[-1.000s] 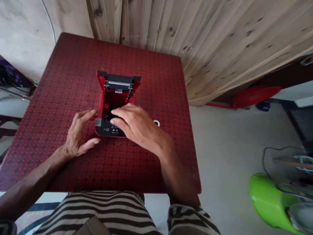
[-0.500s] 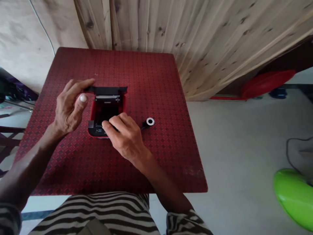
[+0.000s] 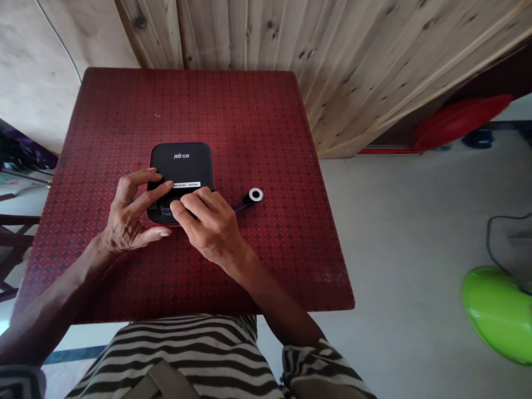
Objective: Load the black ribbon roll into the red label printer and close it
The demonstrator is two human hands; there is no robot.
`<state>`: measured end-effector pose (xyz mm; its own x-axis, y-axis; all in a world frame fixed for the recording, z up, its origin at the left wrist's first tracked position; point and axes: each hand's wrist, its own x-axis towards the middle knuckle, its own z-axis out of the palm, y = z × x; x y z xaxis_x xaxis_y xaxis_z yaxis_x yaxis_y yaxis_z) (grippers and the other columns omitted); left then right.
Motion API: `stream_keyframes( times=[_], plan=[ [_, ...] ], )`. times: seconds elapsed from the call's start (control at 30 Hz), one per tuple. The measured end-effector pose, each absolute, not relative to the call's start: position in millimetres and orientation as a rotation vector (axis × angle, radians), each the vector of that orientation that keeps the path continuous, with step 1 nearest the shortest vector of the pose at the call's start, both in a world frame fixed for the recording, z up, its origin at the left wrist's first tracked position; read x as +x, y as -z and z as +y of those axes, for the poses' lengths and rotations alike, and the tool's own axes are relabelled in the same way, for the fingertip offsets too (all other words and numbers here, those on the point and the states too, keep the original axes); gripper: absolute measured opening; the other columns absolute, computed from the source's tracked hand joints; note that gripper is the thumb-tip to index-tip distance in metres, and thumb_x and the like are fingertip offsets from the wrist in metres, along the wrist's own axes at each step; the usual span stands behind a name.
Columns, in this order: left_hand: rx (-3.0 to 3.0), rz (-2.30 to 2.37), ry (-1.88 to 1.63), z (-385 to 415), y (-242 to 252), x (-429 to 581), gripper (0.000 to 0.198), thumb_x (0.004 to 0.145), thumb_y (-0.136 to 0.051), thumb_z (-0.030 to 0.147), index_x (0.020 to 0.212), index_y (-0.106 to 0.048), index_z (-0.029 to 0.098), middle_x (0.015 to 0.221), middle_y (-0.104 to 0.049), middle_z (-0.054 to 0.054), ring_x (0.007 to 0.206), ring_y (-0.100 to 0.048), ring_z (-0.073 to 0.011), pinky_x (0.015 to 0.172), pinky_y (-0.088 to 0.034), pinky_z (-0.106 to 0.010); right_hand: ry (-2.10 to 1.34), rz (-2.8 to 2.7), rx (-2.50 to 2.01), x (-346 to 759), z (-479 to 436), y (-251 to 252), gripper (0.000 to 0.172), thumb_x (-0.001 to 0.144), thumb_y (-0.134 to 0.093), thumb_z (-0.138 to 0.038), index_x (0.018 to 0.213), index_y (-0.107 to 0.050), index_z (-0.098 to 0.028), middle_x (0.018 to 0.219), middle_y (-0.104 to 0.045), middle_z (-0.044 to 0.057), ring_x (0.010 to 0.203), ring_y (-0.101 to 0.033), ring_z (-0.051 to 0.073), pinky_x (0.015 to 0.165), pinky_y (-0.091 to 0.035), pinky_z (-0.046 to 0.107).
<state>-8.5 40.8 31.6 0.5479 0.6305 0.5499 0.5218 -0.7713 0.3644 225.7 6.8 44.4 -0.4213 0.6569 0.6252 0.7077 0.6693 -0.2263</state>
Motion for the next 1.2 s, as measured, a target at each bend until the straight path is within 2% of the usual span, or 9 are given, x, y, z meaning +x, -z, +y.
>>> stream_keyframes(
  times=[0.13,0.3,0.4,0.47,0.57,0.7,0.8,1.0,1.2],
  plan=[
    [2.68,0.989,-1.042,41,-29,-8,0.083,0.092,-0.064,0.078,0.159,-0.05,0.032,0.144,-0.058,-0.015,0.138,-0.057,-0.0373,0.116,-0.05,-0.059,0.185,-2.136,-0.982,224,8,-45,0.016,0.103,-0.061,-0.01,0.107,-0.076,-0.017,0.089,-0.076,0.006,0.084,-0.064,0.02,0.076,-0.057,0.036],
    [2.724,1.011,-1.054,40,-26,-5,0.082,0.093,-0.066,0.075,0.159,-0.049,0.029,0.142,-0.058,-0.017,0.14,-0.057,-0.0379,0.116,-0.05,-0.058,0.061,-2.15,-1.007,228,5,-48,0.019,0.106,-0.06,-0.02,0.12,-0.073,-0.021,0.098,-0.078,0.006,0.09,-0.069,0.022,0.084,-0.06,0.04],
    [2.692,1.067,-1.04,31,-27,-4,0.079,0.097,-0.066,0.067,0.163,-0.044,0.028,0.149,-0.054,-0.018,0.145,-0.053,-0.0385,0.12,-0.048,-0.058,-0.031,-1.981,-1.079,236,-2,-48,0.027,0.105,-0.063,-0.025,0.132,-0.067,-0.025,0.111,-0.078,0.008,0.101,-0.072,0.024,0.092,-0.061,0.044],
    [2.665,1.139,-1.08,22,-26,-4,0.081,0.096,-0.072,0.061,0.164,-0.042,0.028,0.152,-0.053,-0.017,0.144,-0.055,-0.0363,0.119,-0.051,-0.054,-0.055,-1.783,-1.168,241,-7,-44,0.029,0.106,-0.062,-0.024,0.134,-0.065,-0.026,0.116,-0.076,0.01,0.103,-0.072,0.025,0.091,-0.061,0.044],
    [2.671,1.238,-1.175,9,-23,-7,0.079,0.091,-0.083,0.049,0.158,-0.047,0.028,0.144,-0.06,-0.015,0.133,-0.063,-0.0316,0.111,-0.058,-0.047,-0.139,-1.612,-1.3,245,-10,-29,0.026,0.109,-0.054,-0.028,0.133,-0.064,-0.024,0.116,-0.076,0.012,0.1,-0.074,0.024,0.086,-0.063,0.042],
    [2.679,1.299,-1.215,2,-15,-9,0.069,0.091,-0.084,0.039,0.152,-0.052,0.03,0.14,-0.066,-0.012,0.125,-0.069,-0.0287,0.103,-0.062,-0.044,-0.232,-1.664,-1.348,247,-5,-8,0.035,0.113,-0.04,-0.036,0.134,-0.064,-0.021,0.116,-0.079,0.013,0.106,-0.076,0.025,0.094,-0.063,0.043],
    [2.671,1.288,-1.236,3,-11,-9,0.07,0.09,-0.085,0.038,0.151,-0.052,0.029,0.142,-0.066,-0.012,0.125,-0.069,-0.0285,0.104,-0.062,-0.043,-0.274,-1.715,-1.334,247,-3,-2,0.04,0.114,-0.035,-0.037,0.133,-0.066,-0.02,0.118,-0.08,0.013,0.107,-0.077,0.024,0.096,-0.062,0.041],
    [2.674,1.271,-1.236,4,-12,-10,0.075,0.089,-0.087,0.038,0.153,-0.051,0.025,0.14,-0.067,-0.013,0.127,-0.069,-0.0292,0.107,-0.061,-0.044,-0.261,-1.769,-1.284,249,-6,-6,0.04,0.115,-0.036,-0.034,0.136,-0.066,-0.02,0.123,-0.08,0.013,0.11,-0.077,0.022,0.098,-0.062,0.038],
    [2.66,1.299,-1.21,4,-14,-13,0.071,0.088,-0.088,0.042,0.15,-0.055,0.029,0.139,-0.067,-0.012,0.125,-0.07,-0.029,0.105,-0.062,-0.045,-0.214,-1.812,-1.288,249,-7,-3,0.041,0.114,-0.037,-0.032,0.14,-0.065,-0.018,0.123,-0.08,0.014,0.109,-0.078,0.023,0.096,-0.063,0.039]
  ],
)
